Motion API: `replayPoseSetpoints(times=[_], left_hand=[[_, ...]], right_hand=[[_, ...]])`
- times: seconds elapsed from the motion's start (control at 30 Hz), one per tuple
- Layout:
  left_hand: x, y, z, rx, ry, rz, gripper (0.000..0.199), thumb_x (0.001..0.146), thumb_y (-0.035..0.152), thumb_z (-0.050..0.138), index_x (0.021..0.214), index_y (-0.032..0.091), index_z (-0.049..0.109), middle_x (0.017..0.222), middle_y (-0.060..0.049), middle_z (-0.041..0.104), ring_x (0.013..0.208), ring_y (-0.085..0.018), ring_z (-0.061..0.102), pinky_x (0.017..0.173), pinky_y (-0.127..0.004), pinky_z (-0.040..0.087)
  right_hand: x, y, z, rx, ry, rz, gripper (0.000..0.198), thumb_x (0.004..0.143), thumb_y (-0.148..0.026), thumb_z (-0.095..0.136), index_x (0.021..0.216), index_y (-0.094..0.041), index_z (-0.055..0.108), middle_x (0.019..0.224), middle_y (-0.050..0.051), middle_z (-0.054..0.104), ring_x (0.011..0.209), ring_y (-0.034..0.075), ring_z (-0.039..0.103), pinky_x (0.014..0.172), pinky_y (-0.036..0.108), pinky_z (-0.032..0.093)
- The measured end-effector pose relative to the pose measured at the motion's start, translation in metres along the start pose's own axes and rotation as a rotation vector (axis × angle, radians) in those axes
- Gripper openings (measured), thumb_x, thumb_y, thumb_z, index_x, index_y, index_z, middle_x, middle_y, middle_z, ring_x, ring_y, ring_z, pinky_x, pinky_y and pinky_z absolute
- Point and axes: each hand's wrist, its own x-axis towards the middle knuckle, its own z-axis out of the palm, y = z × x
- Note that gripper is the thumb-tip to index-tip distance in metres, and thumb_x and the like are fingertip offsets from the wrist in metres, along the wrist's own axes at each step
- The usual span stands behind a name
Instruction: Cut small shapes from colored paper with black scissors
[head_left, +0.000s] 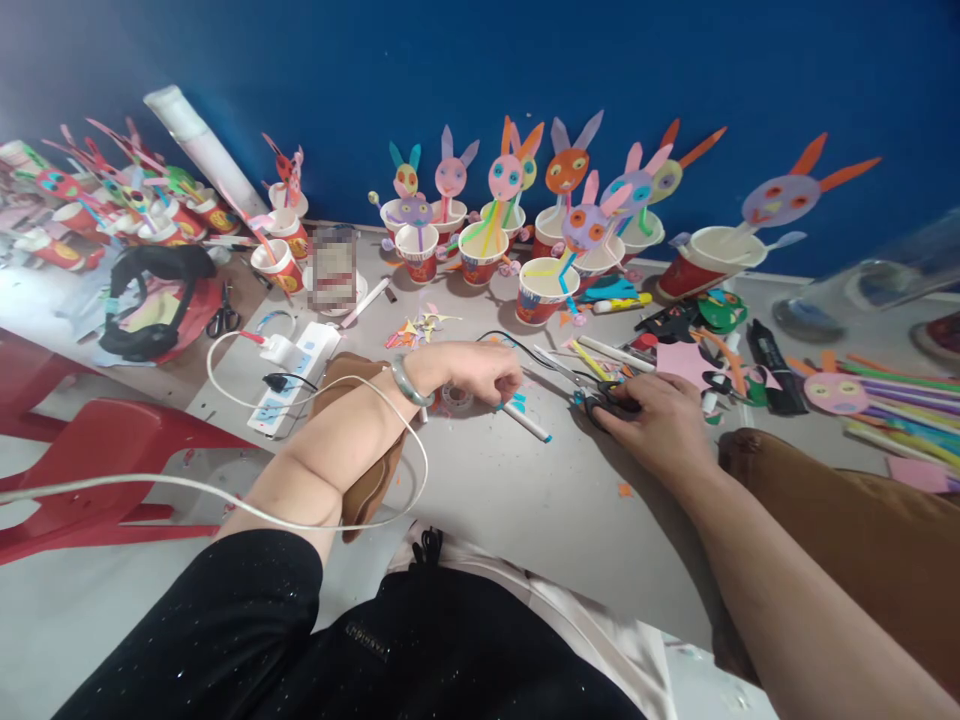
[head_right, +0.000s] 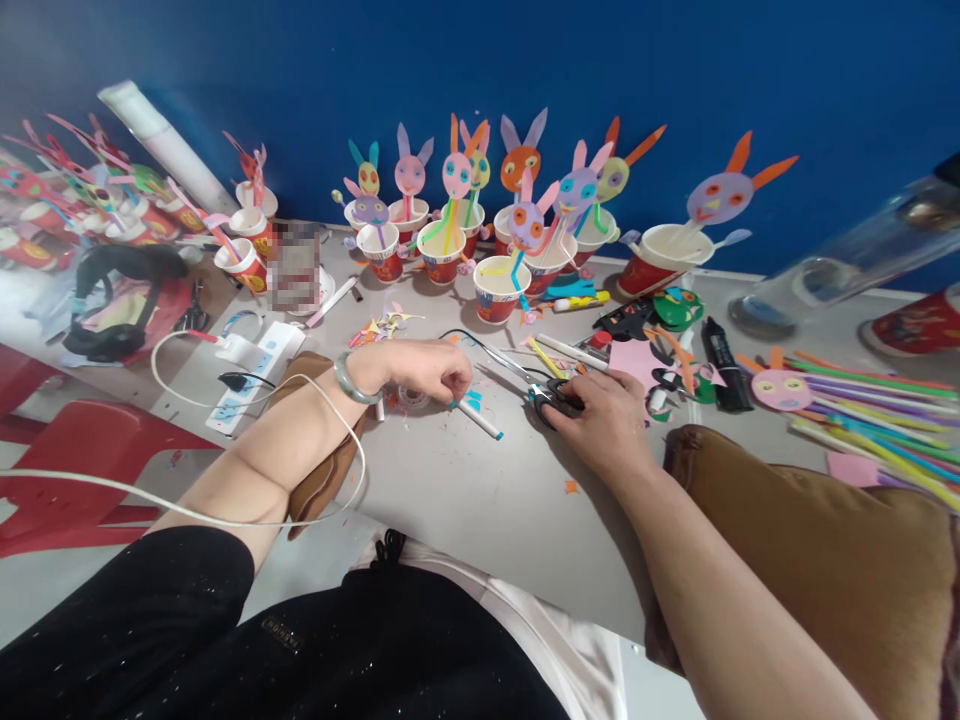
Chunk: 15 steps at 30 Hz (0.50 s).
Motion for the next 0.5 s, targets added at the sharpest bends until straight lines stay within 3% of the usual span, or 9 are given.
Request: replayPoseSetpoints(times=[0.07,0.37,0.5], left_hand=[[0.0012,0.0016,-0.0008,0.062,-0.095,0.016,0.022,0.065,0.008,0.062,0.082,0.018,0.073,0.073,0.0,0.068,0.066,-0.012,0.056,0.06,-0.024,0.038],[0.0034,0.0061,-0.0018,0.163,-0.123,-0.029,0.031,0.066,-0.001,0.055,0.084,0.015,0.074,0.081,-0.004,0.072,0.069,-0.013,0.057,0.061,-0.023,0.037],[0.0014,0.0073,-0.0032,0.16,-0.124,-0.023,0.03,0.065,-0.002,0.055,0.082,0.014,0.075,0.081,-0.005,0.073,0.07,-0.014,0.057,0.062,-0.025,0.038]], right_hand=[[-0.0003,0.0,0.0005,-0.005,-0.001,-0.006,0.022,0.075,-0.041,0.064,0.069,-0.022,0.054,0.069,0.007,0.066,0.073,0.024,0.062,0.095,0.046,0.041],[0.0004,0.0016,0.0032,0.029,0.042,-0.039,0.022,0.073,-0.04,0.065,0.067,-0.022,0.055,0.065,0.004,0.064,0.068,0.022,0.061,0.091,0.045,0.042],[0.001,-0.0004,0.0004,0.111,0.125,0.003,0.021,0.072,-0.037,0.066,0.065,-0.023,0.051,0.062,0.002,0.06,0.066,0.022,0.058,0.088,0.046,0.044]])
